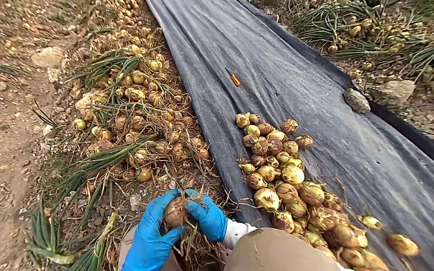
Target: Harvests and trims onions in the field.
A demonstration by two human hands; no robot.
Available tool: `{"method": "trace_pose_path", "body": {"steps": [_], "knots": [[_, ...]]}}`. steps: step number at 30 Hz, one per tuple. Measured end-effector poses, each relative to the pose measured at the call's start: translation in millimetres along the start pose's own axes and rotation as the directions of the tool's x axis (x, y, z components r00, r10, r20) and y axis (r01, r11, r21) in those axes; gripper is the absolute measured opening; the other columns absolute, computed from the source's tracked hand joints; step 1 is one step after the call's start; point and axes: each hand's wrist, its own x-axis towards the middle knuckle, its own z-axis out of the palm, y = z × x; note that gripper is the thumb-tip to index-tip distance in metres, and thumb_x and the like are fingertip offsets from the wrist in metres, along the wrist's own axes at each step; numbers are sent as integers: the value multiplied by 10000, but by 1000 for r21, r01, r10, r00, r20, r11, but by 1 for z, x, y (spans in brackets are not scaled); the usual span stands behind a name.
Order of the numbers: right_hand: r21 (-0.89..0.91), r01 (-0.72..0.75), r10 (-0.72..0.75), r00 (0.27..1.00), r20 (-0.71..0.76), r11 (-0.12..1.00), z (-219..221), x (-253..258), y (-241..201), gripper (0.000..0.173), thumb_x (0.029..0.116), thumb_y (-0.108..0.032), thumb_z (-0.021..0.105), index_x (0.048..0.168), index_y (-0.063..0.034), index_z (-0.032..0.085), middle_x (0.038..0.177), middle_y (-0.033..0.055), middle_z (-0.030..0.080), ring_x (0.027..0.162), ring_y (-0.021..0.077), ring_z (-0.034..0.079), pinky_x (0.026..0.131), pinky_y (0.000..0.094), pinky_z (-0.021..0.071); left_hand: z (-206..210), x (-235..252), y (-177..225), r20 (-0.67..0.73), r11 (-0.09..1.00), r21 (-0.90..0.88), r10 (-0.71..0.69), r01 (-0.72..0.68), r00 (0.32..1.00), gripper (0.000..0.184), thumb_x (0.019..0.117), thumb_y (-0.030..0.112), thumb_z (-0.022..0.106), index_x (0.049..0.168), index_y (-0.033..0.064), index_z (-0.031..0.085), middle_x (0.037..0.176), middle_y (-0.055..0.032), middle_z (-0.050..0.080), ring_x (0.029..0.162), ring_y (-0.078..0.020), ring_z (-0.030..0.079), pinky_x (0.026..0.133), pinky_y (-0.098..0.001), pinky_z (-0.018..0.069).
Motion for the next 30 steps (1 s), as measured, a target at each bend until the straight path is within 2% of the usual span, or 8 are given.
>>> {"method": "trace_pose_path", "body": {"steps": [3,6,11,16,20,22,26,30], "knots": [[-87,-27,26,1000,-13,996,-4,-1,5,501,1036,-436,476,1149,10,674,971,21,706,906,8,654,856,258,557,-10,2,-5,156,998,62,-12,2,988,775,803,248,809,1516,136,527,1405,-45,639,1275,-117,610,1084,-326,514],[-383,38,-35,999,15,923,-13,0,14,524,1061,-424,413,1145,-5,715,980,112,735,961,157,695,891,417,552,-18,1,5,291,951,-27,-288,309,912,769,811,211,830,1517,190,524,1310,27,706,1151,-66,685,1012,-305,573],[-470,376,-352,925,143,798,-27,0,32,495,1073,-371,438,1145,32,717,967,160,756,910,212,737,805,444,592,-25,-8,19,439,835,-235,-365,497,821,448,878,203,760,1290,65,651,972,-9,756,743,-94,702,643,-258,592],[-361,-79,121,988,95,929,-20,2,12,541,1017,-513,468,1079,-24,692,889,86,692,861,160,673,813,424,547,-14,-5,22,257,909,57,-412,412,874,758,831,311,828,1517,209,522,1332,32,691,1175,-66,671,1034,-311,551],[-643,404,-331,913,239,650,-27,-3,17,561,1049,-475,456,1444,-99,587,960,148,752,834,297,739,667,546,580,-8,-2,18,405,808,-79,-509,583,760,324,939,296,731,1194,97,698,929,-17,764,745,-131,734,700,-315,633],[-613,399,-410,902,132,682,-33,-2,22,594,1061,-537,404,1472,-142,571,1042,107,765,854,224,745,681,496,602,-11,-5,13,427,717,-229,-534,658,730,306,928,119,708,1224,50,664,881,-54,761,523,-74,590,471,-221,487],[-367,-208,178,977,-115,907,-39,5,39,721,1007,-713,262,1217,-150,661,751,28,589,619,172,569,613,421,514,-19,-3,14,223,767,-153,-587,623,778,203,1053,146,578,895,41,648,651,-62,702,365,-83,473,357,-218,371],[-469,-372,473,874,115,801,-26,0,44,730,1009,-688,362,1425,-133,587,1269,179,671,1186,308,639,1031,569,469,-19,1,26,26,855,310,-444,415,896,241,1027,340,571,1047,160,729,807,56,754,705,-101,707,709,-361,594]]}}
